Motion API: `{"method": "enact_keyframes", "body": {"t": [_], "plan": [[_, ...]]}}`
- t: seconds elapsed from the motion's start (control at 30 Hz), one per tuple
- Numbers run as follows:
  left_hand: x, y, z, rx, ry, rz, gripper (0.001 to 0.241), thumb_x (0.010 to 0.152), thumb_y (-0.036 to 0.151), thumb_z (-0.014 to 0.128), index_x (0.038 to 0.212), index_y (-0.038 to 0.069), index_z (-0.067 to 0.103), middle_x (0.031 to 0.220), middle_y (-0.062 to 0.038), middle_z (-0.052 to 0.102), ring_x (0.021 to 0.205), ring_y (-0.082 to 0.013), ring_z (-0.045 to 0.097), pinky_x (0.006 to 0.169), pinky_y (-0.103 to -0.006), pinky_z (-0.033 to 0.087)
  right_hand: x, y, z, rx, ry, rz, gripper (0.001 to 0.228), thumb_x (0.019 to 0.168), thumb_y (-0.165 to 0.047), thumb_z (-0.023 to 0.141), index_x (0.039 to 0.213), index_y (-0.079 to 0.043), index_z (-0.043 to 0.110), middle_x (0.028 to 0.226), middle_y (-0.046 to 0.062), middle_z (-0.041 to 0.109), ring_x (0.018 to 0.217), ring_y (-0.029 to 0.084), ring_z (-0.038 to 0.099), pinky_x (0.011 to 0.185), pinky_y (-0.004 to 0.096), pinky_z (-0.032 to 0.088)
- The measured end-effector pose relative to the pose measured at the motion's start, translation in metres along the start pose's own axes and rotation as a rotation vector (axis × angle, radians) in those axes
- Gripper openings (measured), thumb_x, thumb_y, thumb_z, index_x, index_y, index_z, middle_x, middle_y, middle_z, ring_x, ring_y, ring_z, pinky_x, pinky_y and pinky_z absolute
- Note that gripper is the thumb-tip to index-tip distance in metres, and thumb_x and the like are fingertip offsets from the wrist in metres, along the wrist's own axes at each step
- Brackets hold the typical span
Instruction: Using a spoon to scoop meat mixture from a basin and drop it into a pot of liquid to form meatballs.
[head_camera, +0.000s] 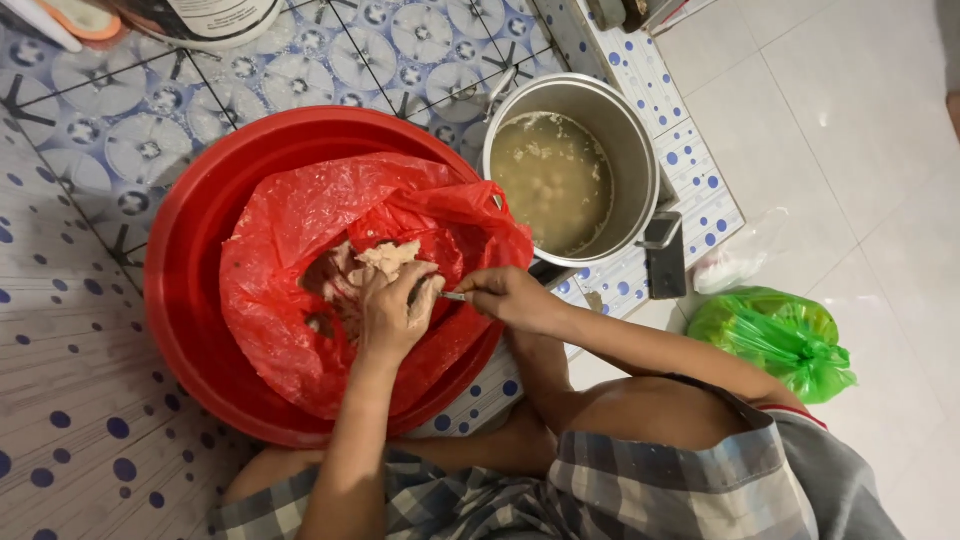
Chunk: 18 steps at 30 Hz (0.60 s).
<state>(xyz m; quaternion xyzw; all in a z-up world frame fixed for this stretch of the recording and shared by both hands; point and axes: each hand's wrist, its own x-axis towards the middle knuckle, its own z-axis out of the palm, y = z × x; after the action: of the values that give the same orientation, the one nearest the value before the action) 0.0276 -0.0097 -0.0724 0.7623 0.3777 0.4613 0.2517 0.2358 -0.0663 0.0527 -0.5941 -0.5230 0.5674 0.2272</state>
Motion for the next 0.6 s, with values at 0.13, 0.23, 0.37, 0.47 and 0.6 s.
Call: {"method": "enact_keyframes", "body": {"t": [0.13, 0.23, 0.37, 0.47, 0.6], "plan": [[0.005, 0.004, -0.002, -0.123, 0.154, -0.225, 0.006, 0.097, 0.017, 0.073, 0.094, 0.012, 0.074, 0.087, -0.009, 0.071, 0.081, -0.0272, 0.068, 0.082, -0.0399, 0.054, -0.01, -0.021, -0.004, -0.099, 0.011, -0.073, 0.021, 0.099, -0.012, 0.059, 0.111, -0.003, 0.075, 0.077, 0.009, 0.072, 0.071, 0.016, 0.068, 0.07, 0.033, 0.058], [0.026, 0.027, -0.026, -0.531, 0.252, -0.672, 0.007, 0.099, 0.012, 0.07, 0.103, 0.006, 0.068, 0.083, -0.008, 0.069, 0.069, -0.0158, 0.062, 0.063, -0.0285, 0.051, -0.018, -0.033, -0.011, -0.245, 0.004, -0.106, 0.023, 0.098, -0.012, 0.059, 0.114, -0.005, 0.074, 0.089, 0.017, 0.077, 0.084, 0.03, 0.075, 0.077, 0.041, 0.06], [0.032, 0.021, -0.041, -0.724, 0.337, -0.904, 0.014, 0.092, -0.002, 0.071, 0.104, 0.0, 0.063, 0.054, 0.0, 0.048, 0.04, -0.0057, 0.042, 0.039, -0.0204, 0.034, -0.026, -0.019, -0.02, -0.29, 0.089, -0.109, 0.023, 0.096, -0.014, 0.063, 0.116, -0.008, 0.074, 0.099, 0.017, 0.078, 0.098, 0.037, 0.074, 0.083, 0.047, 0.06], [0.024, 0.008, -0.036, -0.601, 0.284, -0.927, 0.021, 0.083, 0.001, 0.084, 0.094, 0.003, 0.066, 0.053, -0.004, 0.053, 0.033, -0.0094, 0.046, 0.03, -0.0252, 0.038, -0.033, -0.003, -0.023, -0.199, 0.154, -0.073, 0.025, 0.095, -0.014, 0.062, 0.116, -0.007, 0.074, 0.1, 0.018, 0.078, 0.098, 0.034, 0.074, 0.087, 0.049, 0.057], [0.001, -0.018, -0.021, -0.451, 0.313, -0.867, 0.023, 0.08, 0.001, 0.087, 0.081, 0.002, 0.064, 0.054, -0.007, 0.056, 0.039, -0.0124, 0.051, 0.034, -0.0289, 0.04, -0.029, 0.019, -0.027, 0.118, 0.183, 0.031, 0.023, 0.098, -0.01, 0.059, 0.115, -0.001, 0.071, 0.066, 0.011, 0.071, 0.056, 0.012, 0.061, 0.046, 0.023, 0.05]]}}
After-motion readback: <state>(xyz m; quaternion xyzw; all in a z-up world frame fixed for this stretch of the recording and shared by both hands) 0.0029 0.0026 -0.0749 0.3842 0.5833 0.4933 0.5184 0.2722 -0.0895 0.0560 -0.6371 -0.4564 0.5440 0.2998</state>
